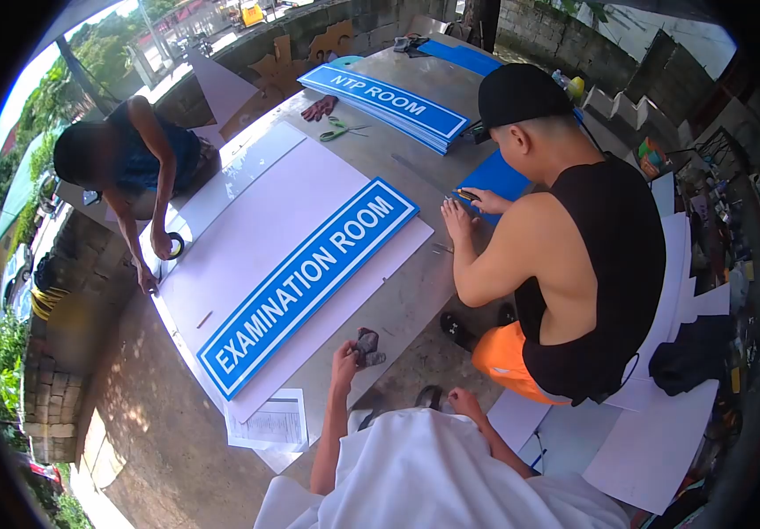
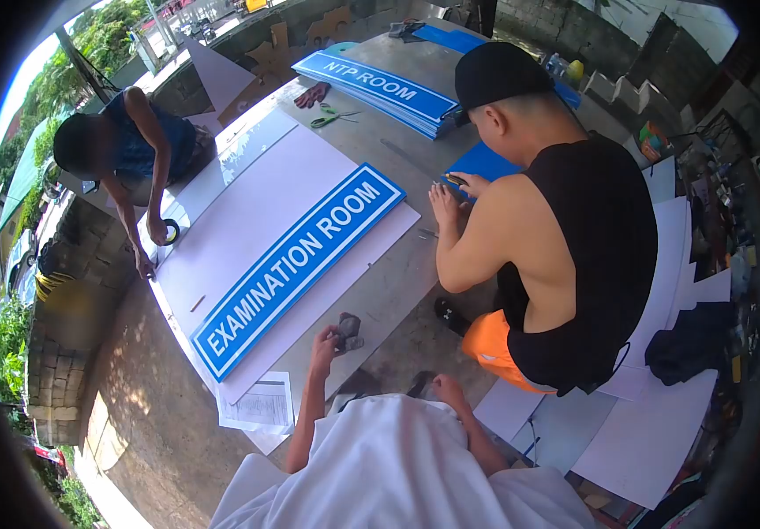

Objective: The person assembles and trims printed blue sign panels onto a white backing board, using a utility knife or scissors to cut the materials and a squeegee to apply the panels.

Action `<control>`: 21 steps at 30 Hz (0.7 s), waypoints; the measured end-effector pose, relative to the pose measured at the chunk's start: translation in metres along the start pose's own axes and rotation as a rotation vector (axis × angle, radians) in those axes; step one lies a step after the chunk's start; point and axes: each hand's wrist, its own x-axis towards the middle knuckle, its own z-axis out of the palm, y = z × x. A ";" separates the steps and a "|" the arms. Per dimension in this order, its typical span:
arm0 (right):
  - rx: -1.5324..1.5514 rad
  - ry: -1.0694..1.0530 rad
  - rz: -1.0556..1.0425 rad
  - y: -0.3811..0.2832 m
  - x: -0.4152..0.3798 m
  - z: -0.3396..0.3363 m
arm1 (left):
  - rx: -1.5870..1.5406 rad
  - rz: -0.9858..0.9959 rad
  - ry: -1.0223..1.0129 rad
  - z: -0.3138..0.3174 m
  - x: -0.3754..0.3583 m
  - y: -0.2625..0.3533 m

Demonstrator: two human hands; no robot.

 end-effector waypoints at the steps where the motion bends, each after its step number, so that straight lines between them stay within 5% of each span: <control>1: 0.040 0.000 -0.097 -0.027 0.015 -0.001 | -0.061 0.012 -0.034 -0.005 0.000 0.000; 3: 0.035 -0.032 -0.160 -0.056 0.000 -0.017 | -0.151 -0.149 -0.069 -0.006 -0.029 -0.029; 7: 0.226 -0.066 -0.344 -0.194 0.090 -0.016 | -0.215 -0.188 0.028 -0.050 0.003 -0.025; 10: 0.352 0.017 -0.411 -0.270 0.139 -0.042 | -0.179 -0.242 0.252 -0.059 0.021 -0.031; 13: 0.537 0.165 -0.380 -0.318 0.215 -0.071 | 0.014 -0.166 0.440 -0.047 0.047 -0.029; 15: 0.748 0.250 -0.333 -0.338 0.280 -0.094 | 0.558 0.061 0.514 -0.033 0.068 -0.031; 16: 0.830 0.329 -0.292 -0.351 0.314 -0.110 | 0.568 0.067 0.485 -0.022 0.073 -0.022; 21: 0.599 0.876 -0.119 -0.346 0.549 -0.194 | 0.703 0.118 0.514 0.013 0.088 -0.017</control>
